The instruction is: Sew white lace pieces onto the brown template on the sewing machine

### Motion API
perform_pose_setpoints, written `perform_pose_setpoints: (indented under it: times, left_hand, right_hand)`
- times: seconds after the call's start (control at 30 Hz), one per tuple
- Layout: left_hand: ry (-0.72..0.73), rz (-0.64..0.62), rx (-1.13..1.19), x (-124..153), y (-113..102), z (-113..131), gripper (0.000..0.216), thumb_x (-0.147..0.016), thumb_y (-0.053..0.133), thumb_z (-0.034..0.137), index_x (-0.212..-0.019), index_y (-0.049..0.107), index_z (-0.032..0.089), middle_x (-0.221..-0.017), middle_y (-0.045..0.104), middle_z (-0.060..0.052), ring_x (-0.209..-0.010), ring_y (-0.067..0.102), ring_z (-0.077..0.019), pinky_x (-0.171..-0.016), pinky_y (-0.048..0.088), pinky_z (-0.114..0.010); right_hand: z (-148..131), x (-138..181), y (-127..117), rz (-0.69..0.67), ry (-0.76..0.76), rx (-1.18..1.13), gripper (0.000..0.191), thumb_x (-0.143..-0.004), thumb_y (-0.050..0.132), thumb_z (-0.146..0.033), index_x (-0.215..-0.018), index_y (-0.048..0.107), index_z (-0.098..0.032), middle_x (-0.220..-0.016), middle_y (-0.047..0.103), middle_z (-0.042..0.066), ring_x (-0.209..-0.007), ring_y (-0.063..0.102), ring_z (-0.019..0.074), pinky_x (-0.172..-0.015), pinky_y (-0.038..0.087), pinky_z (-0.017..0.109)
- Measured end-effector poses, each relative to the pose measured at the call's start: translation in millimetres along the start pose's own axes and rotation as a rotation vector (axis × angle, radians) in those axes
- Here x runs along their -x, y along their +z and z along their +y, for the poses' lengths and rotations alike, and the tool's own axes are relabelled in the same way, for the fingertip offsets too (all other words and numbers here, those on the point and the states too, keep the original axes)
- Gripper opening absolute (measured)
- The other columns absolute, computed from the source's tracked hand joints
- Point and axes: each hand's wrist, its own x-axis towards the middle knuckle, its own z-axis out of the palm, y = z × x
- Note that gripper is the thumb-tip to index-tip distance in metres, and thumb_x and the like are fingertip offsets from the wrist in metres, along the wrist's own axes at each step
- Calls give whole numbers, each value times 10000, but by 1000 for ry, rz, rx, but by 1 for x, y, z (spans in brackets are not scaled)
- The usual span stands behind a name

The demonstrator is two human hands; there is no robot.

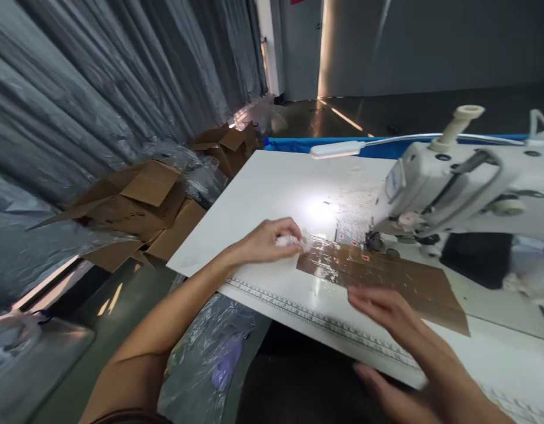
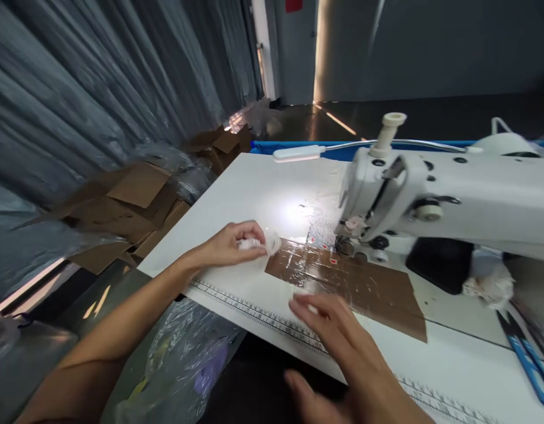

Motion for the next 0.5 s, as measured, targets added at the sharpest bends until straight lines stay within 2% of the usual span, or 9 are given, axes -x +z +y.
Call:
perform_pose_setpoints:
  times: [0.07,0.13,0.2,0.27,0.3,0.37,0.43,0.5]
  left_hand:
    - [99,-225,79,1,22,30,186,-874,642,265,-1036,681,182,-972,732,-42,-843,675,-132,-743,511,-240]
    - [170,-358,91,2,38,51,171,-887,631,220,-1033,714,190,-900,743,-32,-746,665,-115,-654,495,-220]
    - [221,-364,85,1,48,63,150,-888,633,196,-1001,731,187,-849,743,-22,-703,652,-103,-621,480,-211]
    - [244,-298,51,-2,52,65,100,-880,656,213,-926,738,180,-817,736,-14,-699,639,-99,-636,474,-213]
    - [246,-269,22,-5,53,64,87,-872,674,237,-872,736,176,-780,725,-8,-683,625,-97,-640,466,-218]
    - [228,-263,-46,-12,52,57,156,-850,710,310,-781,719,170,-673,674,9,-628,577,-94,-625,439,-230]
    - [190,-320,-105,-23,51,47,238,-855,698,380,-752,705,166,-599,606,21,-573,528,-91,-588,406,-234]
    - [155,-383,-196,-39,50,34,289,-883,647,435,-794,705,166,-620,592,16,-564,518,-95,-570,385,-237]
  right_hand:
    - [8,-12,2,-9,60,-7,736,-874,660,-386,-1510,319,-245,-1484,384,130,-1371,367,317,-1041,474,446]
    - [16,-19,1,-63,113,-88,648,-876,661,-401,-1453,409,-246,-1477,388,127,-1373,352,301,-1080,419,459]
    - [20,-20,-4,-181,190,-235,361,-912,620,-372,-1251,593,-251,-1319,541,98,-1207,515,247,-998,472,394]
    - [23,-15,-12,-292,290,-408,167,-944,577,-347,-1012,676,-231,-1077,648,56,-956,605,186,-850,508,313]
    - [25,-13,-17,-321,337,-483,184,-954,561,-354,-941,683,-216,-991,661,45,-877,606,170,-791,503,290]
    - [33,-9,-27,-333,412,-583,273,-963,538,-403,-883,691,-191,-940,667,48,-848,598,173,-745,487,280]
    - [48,-10,-34,-312,489,-615,365,-964,508,-464,-865,710,-177,-921,676,60,-841,601,182,-720,480,285]
    - [67,-14,-39,-243,597,-559,413,-937,519,-519,-848,728,-175,-838,684,57,-761,602,180,-651,467,284]
